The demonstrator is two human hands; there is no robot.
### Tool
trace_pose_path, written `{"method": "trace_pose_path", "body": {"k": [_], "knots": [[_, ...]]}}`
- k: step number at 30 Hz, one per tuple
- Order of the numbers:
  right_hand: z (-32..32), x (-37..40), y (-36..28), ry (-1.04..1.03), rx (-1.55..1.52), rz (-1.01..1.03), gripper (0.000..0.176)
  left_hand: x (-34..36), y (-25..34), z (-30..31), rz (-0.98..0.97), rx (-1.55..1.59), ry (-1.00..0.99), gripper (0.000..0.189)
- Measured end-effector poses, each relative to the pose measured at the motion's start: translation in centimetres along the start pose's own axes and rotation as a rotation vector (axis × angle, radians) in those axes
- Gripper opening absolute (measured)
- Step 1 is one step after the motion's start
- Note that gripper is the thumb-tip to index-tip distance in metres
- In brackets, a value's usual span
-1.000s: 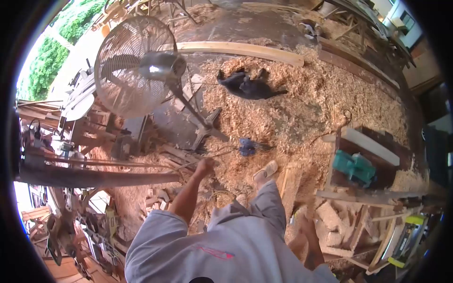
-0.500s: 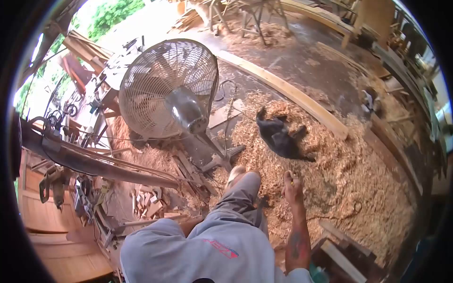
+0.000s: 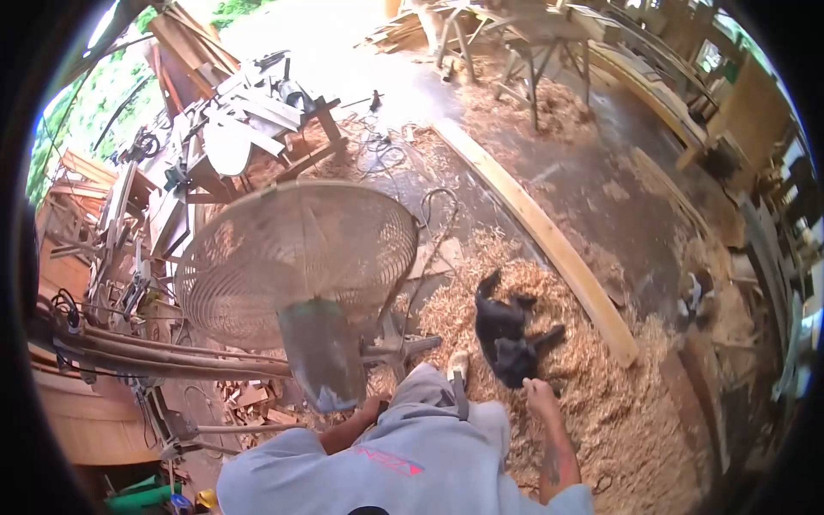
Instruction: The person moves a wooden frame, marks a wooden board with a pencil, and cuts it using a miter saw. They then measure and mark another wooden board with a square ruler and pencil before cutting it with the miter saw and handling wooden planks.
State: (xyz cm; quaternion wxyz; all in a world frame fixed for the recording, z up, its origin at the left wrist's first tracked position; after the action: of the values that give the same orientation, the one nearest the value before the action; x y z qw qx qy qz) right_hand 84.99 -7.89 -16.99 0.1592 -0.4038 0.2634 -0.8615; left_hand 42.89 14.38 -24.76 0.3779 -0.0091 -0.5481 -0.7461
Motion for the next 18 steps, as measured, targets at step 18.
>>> {"method": "trace_pose_path", "body": {"k": [18], "knots": [[-8.3,-22.0,-55.1,-0.495,0.61,0.781,0.043,-8.1,-1.6,-13.6,0.385,0.406,0.609,0.026]]}}
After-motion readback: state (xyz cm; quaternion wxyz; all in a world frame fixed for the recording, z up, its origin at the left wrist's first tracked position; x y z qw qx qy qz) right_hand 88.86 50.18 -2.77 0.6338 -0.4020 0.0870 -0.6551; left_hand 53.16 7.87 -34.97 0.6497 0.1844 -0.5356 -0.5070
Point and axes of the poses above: each hand's wrist, its own x-axis away from the middle knuckle, its own z-axis out of the back of the hand, y = z × x, the point moved 4 cm from there along -x, towards the middle knuckle, and after that the axes turned 12 degrees about -z, right-handed, at the moved point
